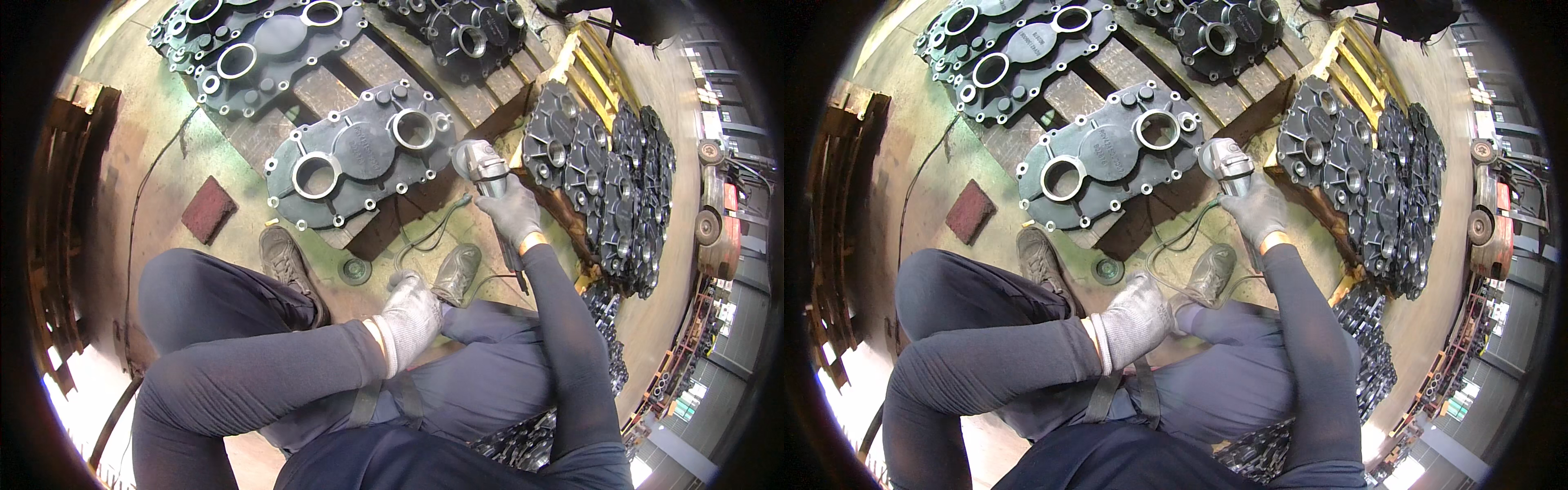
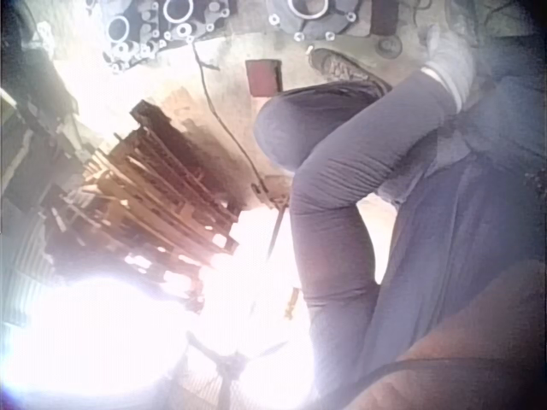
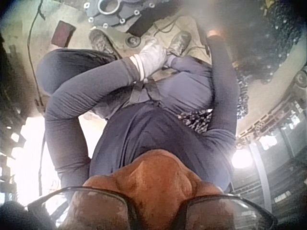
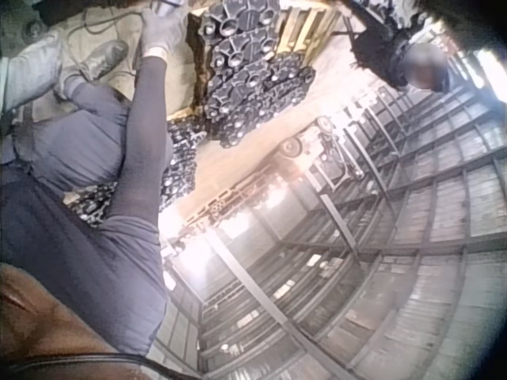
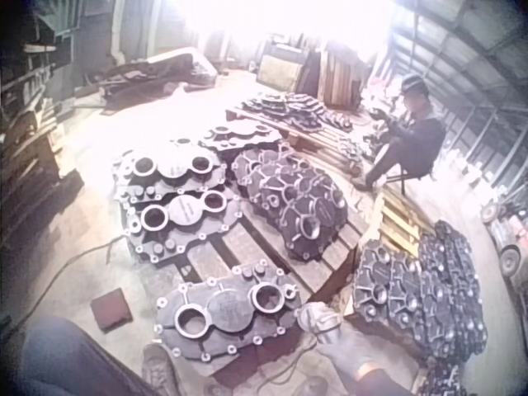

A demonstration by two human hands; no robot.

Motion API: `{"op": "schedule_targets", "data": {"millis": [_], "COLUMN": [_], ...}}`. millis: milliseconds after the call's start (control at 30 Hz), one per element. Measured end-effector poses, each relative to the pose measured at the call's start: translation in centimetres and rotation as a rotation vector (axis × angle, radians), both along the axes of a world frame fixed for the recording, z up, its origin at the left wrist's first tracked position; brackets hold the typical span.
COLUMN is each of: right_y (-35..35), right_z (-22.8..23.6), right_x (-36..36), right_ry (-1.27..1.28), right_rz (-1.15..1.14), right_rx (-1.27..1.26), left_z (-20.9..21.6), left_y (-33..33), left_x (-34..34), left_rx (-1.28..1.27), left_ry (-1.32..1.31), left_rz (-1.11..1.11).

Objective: The person sits on the floor and uses an angle grinder to smooth the edges of metal engine parts. They handle each part one at a time, grinding the edges and then placing the finished part on a wooden pallet.

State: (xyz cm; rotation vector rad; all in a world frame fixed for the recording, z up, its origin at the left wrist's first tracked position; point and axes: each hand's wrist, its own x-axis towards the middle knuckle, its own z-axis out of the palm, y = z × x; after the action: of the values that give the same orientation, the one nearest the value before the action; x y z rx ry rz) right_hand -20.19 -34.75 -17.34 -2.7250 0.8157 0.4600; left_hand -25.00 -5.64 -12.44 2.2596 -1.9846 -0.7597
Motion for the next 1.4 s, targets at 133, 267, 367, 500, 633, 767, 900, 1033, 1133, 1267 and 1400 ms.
{"op": "schedule_targets", "data": {"millis": [133,267,367,500,633,767,900,1033,1133,1267,1400], "right_y": [-0.1,0.5,0.3,0.4,1.3,2.3,3.3,4.4,4.2,5.0,5.5], "right_z": [-0.7,-1.2,-0.6,1.5,2.3,1.2,0.8,1.0,0.8,0.9,1.2], "right_x": [0.6,0.8,0.7,-0.5,-2.7,-4.5,-5.0,-4.6,-4.7,-3.7,-2.7], "right_ry": [0.016,-0.045,-0.037,-0.008,-0.12,-0.073,0.041,0.099,0.091,0.068,0.096], "right_rz": [0.035,0.063,0.062,-0.033,-0.09,-0.05,-0.022,0.045,0.056,0.08,0.115], "right_rx": [-0.021,-0.041,-0.036,-0.032,0.164,0.186,0.165,0.148,0.169,0.186,0.172], "left_z": [0.0,-0.3,0.5,1.1,1.1,1.2,0.7,0.2,1.1,1.4,1.4], "left_y": [-0.3,-0.1,-0.2,-1.1,-1.5,-1.5,-1.3,-0.5,0.0,-0.6,-0.5], "left_x": [0.4,0.2,0.2,0.8,0.7,0.5,-0.1,-0.3,0.0,0.2,0.3], "left_rx": [0.04,0.035,0.049,0.156,0.213,0.21,0.189,0.146,0.064,0.143,0.157], "left_ry": [0.028,-0.009,-0.014,0.021,0.031,0.036,0.019,0.02,-0.022,0.009,0.011], "left_rz": [-0.008,-0.027,-0.003,-0.095,-0.164,-0.163,-0.16,-0.088,-0.084,-0.111,-0.097]}}
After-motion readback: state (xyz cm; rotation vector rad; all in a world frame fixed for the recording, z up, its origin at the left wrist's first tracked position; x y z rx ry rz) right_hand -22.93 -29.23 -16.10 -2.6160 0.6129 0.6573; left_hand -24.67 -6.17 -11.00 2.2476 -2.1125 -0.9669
